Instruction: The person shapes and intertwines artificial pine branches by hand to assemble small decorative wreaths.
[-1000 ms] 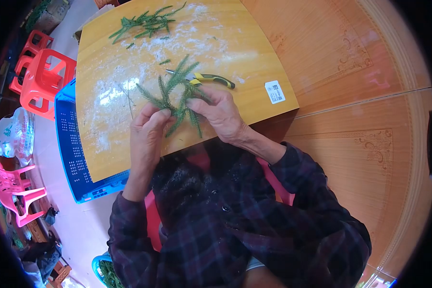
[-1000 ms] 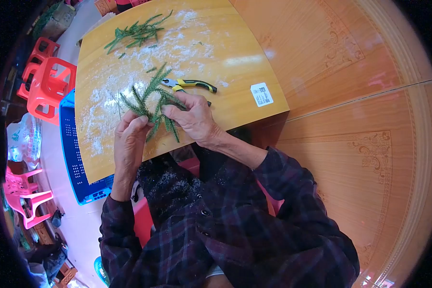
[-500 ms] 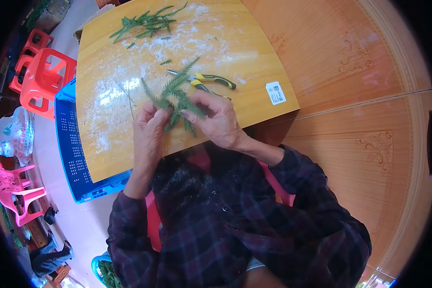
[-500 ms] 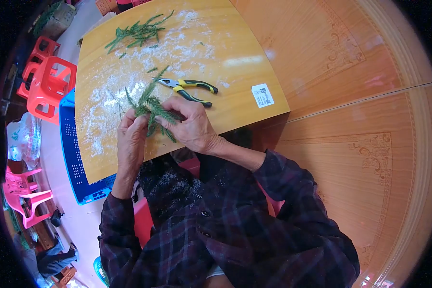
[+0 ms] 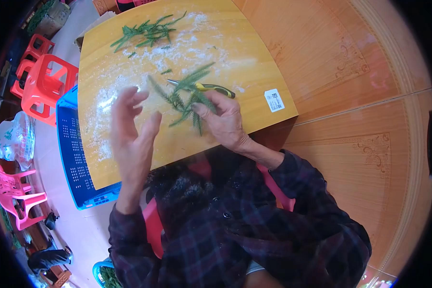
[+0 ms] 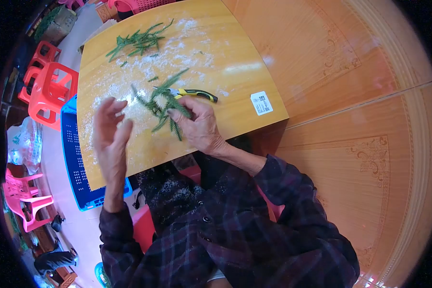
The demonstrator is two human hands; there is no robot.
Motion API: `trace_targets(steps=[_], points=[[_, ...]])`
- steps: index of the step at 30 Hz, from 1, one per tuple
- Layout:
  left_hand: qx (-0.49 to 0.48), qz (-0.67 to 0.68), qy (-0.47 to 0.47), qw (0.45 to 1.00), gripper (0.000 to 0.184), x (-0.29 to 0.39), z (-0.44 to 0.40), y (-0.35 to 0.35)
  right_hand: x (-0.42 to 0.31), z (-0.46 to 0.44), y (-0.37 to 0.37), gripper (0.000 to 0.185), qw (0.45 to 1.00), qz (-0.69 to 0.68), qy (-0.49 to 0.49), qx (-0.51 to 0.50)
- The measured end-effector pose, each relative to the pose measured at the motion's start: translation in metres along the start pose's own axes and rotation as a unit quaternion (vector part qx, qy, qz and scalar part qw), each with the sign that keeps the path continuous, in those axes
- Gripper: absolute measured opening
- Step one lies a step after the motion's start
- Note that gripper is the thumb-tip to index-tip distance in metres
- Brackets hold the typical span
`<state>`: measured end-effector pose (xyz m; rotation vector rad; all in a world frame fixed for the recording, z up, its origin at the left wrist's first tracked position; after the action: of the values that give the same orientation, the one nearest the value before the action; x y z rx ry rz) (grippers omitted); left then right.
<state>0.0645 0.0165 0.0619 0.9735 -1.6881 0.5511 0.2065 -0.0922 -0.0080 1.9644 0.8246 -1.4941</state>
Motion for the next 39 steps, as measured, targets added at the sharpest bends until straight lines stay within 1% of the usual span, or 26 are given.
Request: trace_targets(steps=[1, 2, 3, 4, 5, 6, 7, 8, 10, 11, 13, 15, 16, 17, 21, 23, 25, 26, 27, 28, 29, 31, 34, 36, 37, 39], points=[[-0.042, 0.061, -0.029, 0.997, 0.051, 0.029, 0.000, 0.001, 0.002, -0.002, 0.000, 0.016, 1.000, -0.011, -0.006, -0.001], [-0.118, 0.136, -0.058, 0.982, 0.047, 0.057, 0.001, 0.001, 0.003, -0.004, 0.000, 0.016, 1.000, -0.026, -0.014, -0.005], [-0.208, 0.204, -0.070, 0.954, 0.046, 0.079, 0.003, -0.003, 0.004, -0.002, -0.001, 0.016, 0.999, -0.040, -0.024, -0.009], [-0.288, 0.268, -0.073, 0.917, 0.046, 0.098, 0.006, -0.013, -0.002, 0.001, -0.002, 0.015, 1.000, -0.010, -0.013, -0.006], [-0.347, 0.324, -0.065, 0.878, 0.045, 0.112, 0.009, -0.024, -0.008, 0.003, -0.003, 0.014, 1.000, 0.021, -0.002, -0.002], [-0.395, 0.371, -0.052, 0.839, 0.044, 0.119, 0.014, -0.034, -0.009, 0.008, -0.004, 0.014, 1.000, 0.024, -0.012, 0.000], [-0.421, 0.393, -0.042, 0.816, 0.044, 0.122, 0.018, -0.042, -0.010, 0.005, -0.004, 0.014, 1.000, 0.026, -0.009, 0.004], [-0.427, 0.398, -0.039, 0.811, 0.043, 0.125, 0.021, -0.046, -0.007, 0.003, -0.004, 0.015, 1.000, 0.004, 0.004, -0.004], [-0.432, 0.414, -0.021, 0.801, 0.042, 0.124, 0.023, -0.051, -0.009, 0.004, -0.001, 0.016, 0.998, -0.018, -0.053, -0.022], [-0.427, 0.407, -0.016, 0.807, 0.041, 0.124, 0.024, -0.052, -0.008, 0.004, -0.001, 0.016, 0.996, -0.033, -0.081, -0.026], [-0.423, 0.404, -0.003, 0.811, 0.040, 0.120, 0.023, -0.057, -0.006, 0.004, 0.001, 0.017, 0.997, -0.019, -0.064, -0.027], [-0.402, 0.381, 0.010, 0.833, 0.039, 0.112, 0.021, -0.062, -0.004, 0.004, 0.001, 0.016, 0.999, 0.009, -0.042, -0.029], [-0.388, 0.364, 0.018, 0.847, 0.038, 0.107, 0.019, -0.066, -0.008, 0.004, -0.002, 0.015, 0.996, -0.046, -0.074, -0.015], [-0.371, 0.338, 0.028, 0.864, 0.038, 0.098, 0.016, -0.072, -0.010, 0.003, -0.002, 0.015, 0.996, -0.044, -0.071, -0.014], [-0.303, 0.206, 0.071, 0.928, 0.035, 0.045, -0.012, -0.121, 0.003, 0.003, -0.002, 0.016, 0.999, 0.042, -0.028, 0.003], [-0.280, 0.128, 0.088, 0.947, 0.034, 0.009, -0.026, -0.150, 0.019, 0.005, -0.001, 0.016, 0.994, 0.109, -0.004, 0.025], [-0.270, 0.071, 0.100, 0.955, 0.033, -0.021, -0.037, -0.168, 0.049, 0.009, 0.000, 0.017, 0.981, 0.185, 0.025, 0.053], [-0.271, 0.050, 0.109, 0.955, 0.032, -0.035, -0.042, -0.176, 0.064, 0.011, 0.001, 0.018, 0.977, 0.198, 0.044, 0.066], [-0.276, 0.032, 0.116, 0.954, 0.032, -0.042, -0.045, -0.179, 0.068, 0.009, -0.001, 0.018, 0.978, 0.184, 0.071, 0.073], [-0.278, 0.021, 0.122, 0.952, 0.031, -0.050, -0.046, -0.180, 0.074, 0.007, -0.002, 0.013, 0.979, 0.151, 0.109, 0.080], [-0.279, 0.014, 0.123, 0.952, 0.031, -0.058, -0.046, -0.181, 0.079, 0.006, 0.001, 0.012, 0.963, 0.175, 0.178, 0.102], [-0.285, 0.007, 0.122, 0.951, 0.030, -0.058, -0.045, -0.178, 0.046, -0.005, -0.002, 0.012, 0.912, 0.221, 0.308, 0.155], [-0.299, 0.010, 0.120, 0.947, 0.028, -0.055, -0.042, -0.178, 0.010, 0.003, 0.007, 0.012, 0.975, 0.140, 0.148, 0.084], [-0.297, 0.006, 0.108, 0.949, 0.028, -0.049, -0.043, -0.173, -0.008, 0.007, 0.008, 0.013, 0.996, 0.071, 0.044, 0.020], [-0.281, 0.004, 0.087, 0.956, 0.027, -0.042, -0.042, -0.168, -0.009, 0.006, 0.007, 0.013, 0.999, 0.036, -0.003, -0.016], [-0.229, 0.033, 0.029, 0.972, 0.026, -0.022, -0.042, -0.152, 0.017, 0.007, 0.001, 0.013, 0.999, -0.002, 0.034, 0.030]])
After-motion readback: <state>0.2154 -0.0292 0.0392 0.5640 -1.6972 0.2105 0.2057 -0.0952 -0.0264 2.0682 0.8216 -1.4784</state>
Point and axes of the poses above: each hand's wrist, its own z-axis away from the middle knuckle, its own y-axis out of the back of the hand, x = y × z, the point moved 2 cm from there along -z, towards the middle knuckle, and after that the axes turned 3 degrees about z, right-handed, at the moved point
